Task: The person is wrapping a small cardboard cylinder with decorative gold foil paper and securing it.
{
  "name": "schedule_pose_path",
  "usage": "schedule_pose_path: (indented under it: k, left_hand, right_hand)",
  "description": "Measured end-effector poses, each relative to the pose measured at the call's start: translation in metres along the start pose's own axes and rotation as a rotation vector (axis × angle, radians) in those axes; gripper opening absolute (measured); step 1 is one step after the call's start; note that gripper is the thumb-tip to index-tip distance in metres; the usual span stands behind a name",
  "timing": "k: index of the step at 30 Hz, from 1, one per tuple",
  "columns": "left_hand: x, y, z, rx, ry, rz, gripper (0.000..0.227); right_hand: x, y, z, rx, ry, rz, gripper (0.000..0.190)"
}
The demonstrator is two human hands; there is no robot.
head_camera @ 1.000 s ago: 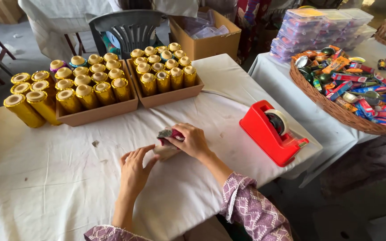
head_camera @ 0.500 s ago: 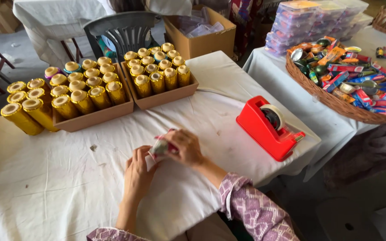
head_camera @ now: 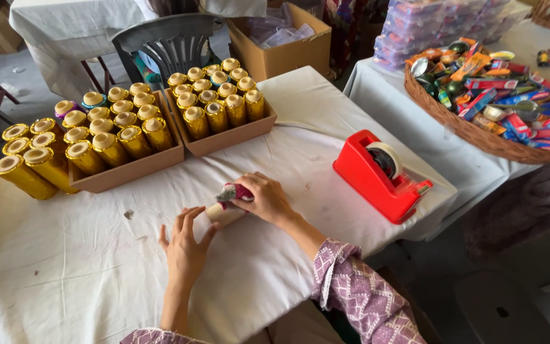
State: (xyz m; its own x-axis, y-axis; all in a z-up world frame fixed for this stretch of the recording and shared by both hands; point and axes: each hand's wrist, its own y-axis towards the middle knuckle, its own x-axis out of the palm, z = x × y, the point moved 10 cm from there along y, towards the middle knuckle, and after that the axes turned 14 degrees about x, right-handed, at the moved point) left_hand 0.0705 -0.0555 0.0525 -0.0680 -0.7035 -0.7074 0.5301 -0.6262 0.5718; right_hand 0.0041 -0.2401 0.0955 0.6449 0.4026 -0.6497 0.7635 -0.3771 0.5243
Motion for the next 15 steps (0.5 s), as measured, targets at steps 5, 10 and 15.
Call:
schedule_pose_path:
  k: [5, 10, 15]
  left_hand:
    - [0.018, -0.008, -0.017, 0.016, 0.060, -0.004, 0.045]
    - [0.027, -0.014, -0.022, 0.045, 0.035, -0.048, 0.053]
    - [0.016, -0.006, -0.007, 0.059, 0.014, -0.080, 0.065]
  right_hand:
    - [0.000, -0.008, -0.003, -0.038, -0.047, 0.054, 0.037]
    - [0.009, -0.027, -0.049, -0.225, -0.036, 0.052, 0.048]
    - [0.028, -0.032, -0.060, -0.310, -0.081, -0.033, 0.051]
